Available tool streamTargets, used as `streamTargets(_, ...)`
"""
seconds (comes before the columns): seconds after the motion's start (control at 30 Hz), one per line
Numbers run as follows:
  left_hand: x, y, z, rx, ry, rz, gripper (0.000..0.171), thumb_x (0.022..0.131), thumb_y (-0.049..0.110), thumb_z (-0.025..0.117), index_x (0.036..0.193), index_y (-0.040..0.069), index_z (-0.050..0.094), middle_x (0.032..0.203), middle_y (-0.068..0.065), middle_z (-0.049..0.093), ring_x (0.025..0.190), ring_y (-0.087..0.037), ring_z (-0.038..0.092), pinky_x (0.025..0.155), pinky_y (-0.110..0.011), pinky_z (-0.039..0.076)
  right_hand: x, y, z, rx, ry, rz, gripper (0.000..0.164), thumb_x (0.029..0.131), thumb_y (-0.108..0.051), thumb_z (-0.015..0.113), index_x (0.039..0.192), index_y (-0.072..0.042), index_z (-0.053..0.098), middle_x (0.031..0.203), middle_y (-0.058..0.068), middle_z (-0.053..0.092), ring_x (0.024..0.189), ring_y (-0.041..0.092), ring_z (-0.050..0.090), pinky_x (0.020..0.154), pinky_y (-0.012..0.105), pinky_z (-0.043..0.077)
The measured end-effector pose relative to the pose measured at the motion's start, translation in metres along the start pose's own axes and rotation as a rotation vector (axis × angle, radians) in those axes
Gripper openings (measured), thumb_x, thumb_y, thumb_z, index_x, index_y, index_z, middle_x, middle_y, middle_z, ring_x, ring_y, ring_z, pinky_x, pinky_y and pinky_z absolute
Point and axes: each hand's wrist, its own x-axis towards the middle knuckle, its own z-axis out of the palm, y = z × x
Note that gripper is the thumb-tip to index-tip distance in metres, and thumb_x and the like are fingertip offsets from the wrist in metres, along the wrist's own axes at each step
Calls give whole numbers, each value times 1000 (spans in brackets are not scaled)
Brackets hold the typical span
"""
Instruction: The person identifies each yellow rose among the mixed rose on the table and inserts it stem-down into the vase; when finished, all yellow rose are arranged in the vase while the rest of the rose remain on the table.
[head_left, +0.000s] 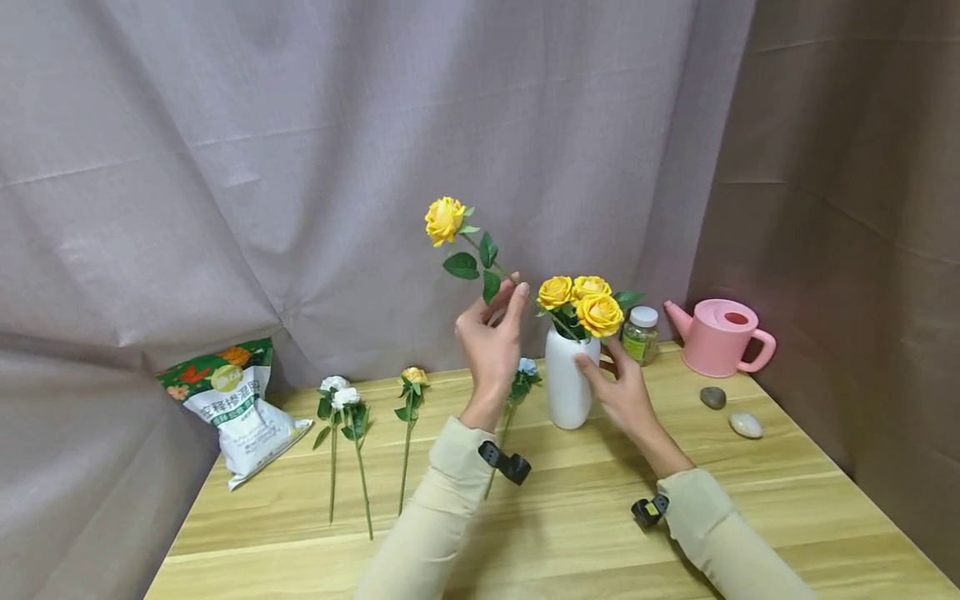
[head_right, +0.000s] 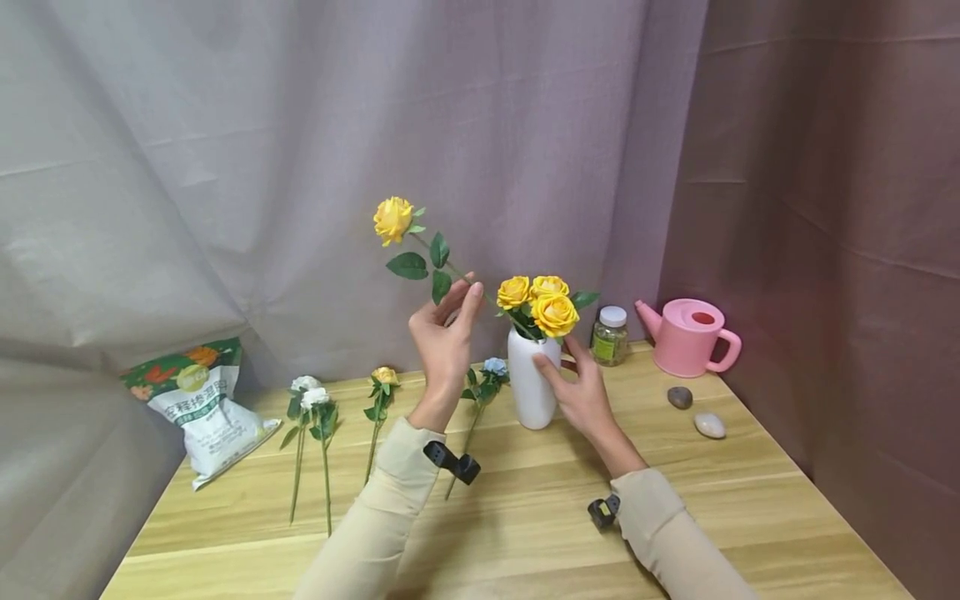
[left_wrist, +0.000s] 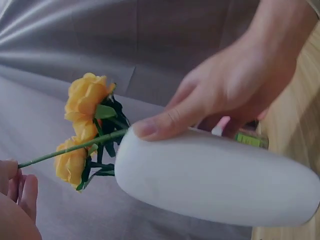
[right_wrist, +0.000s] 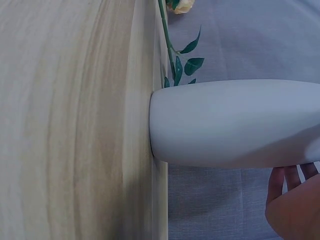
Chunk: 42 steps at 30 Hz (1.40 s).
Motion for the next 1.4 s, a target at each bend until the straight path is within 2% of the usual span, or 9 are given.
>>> streamTargets(0.13, -3, 5, 2, 89, 23, 36, 28, 92, 30, 74, 113, 12, 76, 112, 1, 77, 97, -13, 75, 84, -27, 61, 0, 0, 1, 7, 4, -11, 50, 97, -16, 67, 144, -7, 51, 135, 19, 59, 115, 9, 57, 99, 29, 50)
streamTargets(0.27, -5, 17, 2, 3, 21, 53, 26, 95, 18, 71, 115, 2, 73, 112, -7, 76, 95, -30, 76, 83, -34, 62, 0, -2, 2, 9, 5, -14, 49, 97, -15, 68, 143, -6, 52, 135, 19, 60, 112, -1, 56, 99, 30, 50)
streamTargets(0.37, -5, 23, 2, -78, 16, 62, 21, 96, 12, 68, 115, 2, 71, 112, -13, 75, 95, -38, 75, 85, -36, 62, 0, -2, 2, -5, 1, -11, 49, 97, -16, 67, 142, -6, 52, 135, 19, 60, 112, 0, 55, 99, 31, 50)
streamTargets(0.47, -2, 15, 1, -76, 5, 82, 20, 97, 14, 67, 115, 6, 72, 111, -14, 76, 96, -35, 75, 85, -33, 62, 2, 4, 2, -12, -1, -19, 51, 98, -16, 67, 144, -5, 50, 136, 20, 59, 116, 12, 56, 100, 34, 50)
streamTargets(0.63, -5, -8, 1, 68, -44, 132, 19, 95, 22, 71, 110, 13, 75, 104, -10, 78, 90, -20, 77, 76, -27, 63, 7, 24, 2, -11, 12, -31, 54, 98, -17, 66, 148, -10, 47, 140, 20, 57, 122, 29, 55, 101, 34, 49)
streamTargets(0.9, -21, -34, 1, 270, -173, 130, 15, 93, 26, 74, 104, 15, 76, 98, -1, 79, 84, -6, 74, 70, -21, 60, 8, 39, 3, -10, 35, -24, 51, 97, -20, 68, 145, -23, 52, 137, 7, 60, 117, 10, 57, 98, 26, 49)
streamTargets(1.17, -24, -48, 0, 428, -240, 149, 12, 90, 30, 77, 94, 18, 74, 86, 6, 76, 66, -4, 63, 60, -18, 54, 6, 15, 3, -48, 22, -52, 50, 97, -16, 68, 144, -7, 51, 133, 17, 61, 112, 4, 56, 97, 30, 48)
streamTargets(1.3, -26, -47, -1, 476, -256, 116, 21, 89, 37, 78, 97, 18, 75, 90, 5, 76, 76, -6, 68, 67, -20, 57, 2, -2, 1, -59, 13, -46, 50, 97, -16, 67, 143, -4, 51, 132, 17, 61, 112, 5, 56, 97, 28, 48)
streamTargets(1.4, -29, -42, 1, 489, -252, 83, 38, 84, 49, 79, 105, 19, 72, 98, 5, 74, 89, -8, 70, 75, -23, 58, -1, -5, 0, -68, 8, -48, 48, 98, -16, 67, 142, -4, 52, 131, 17, 62, 113, 6, 56, 97, 27, 48)
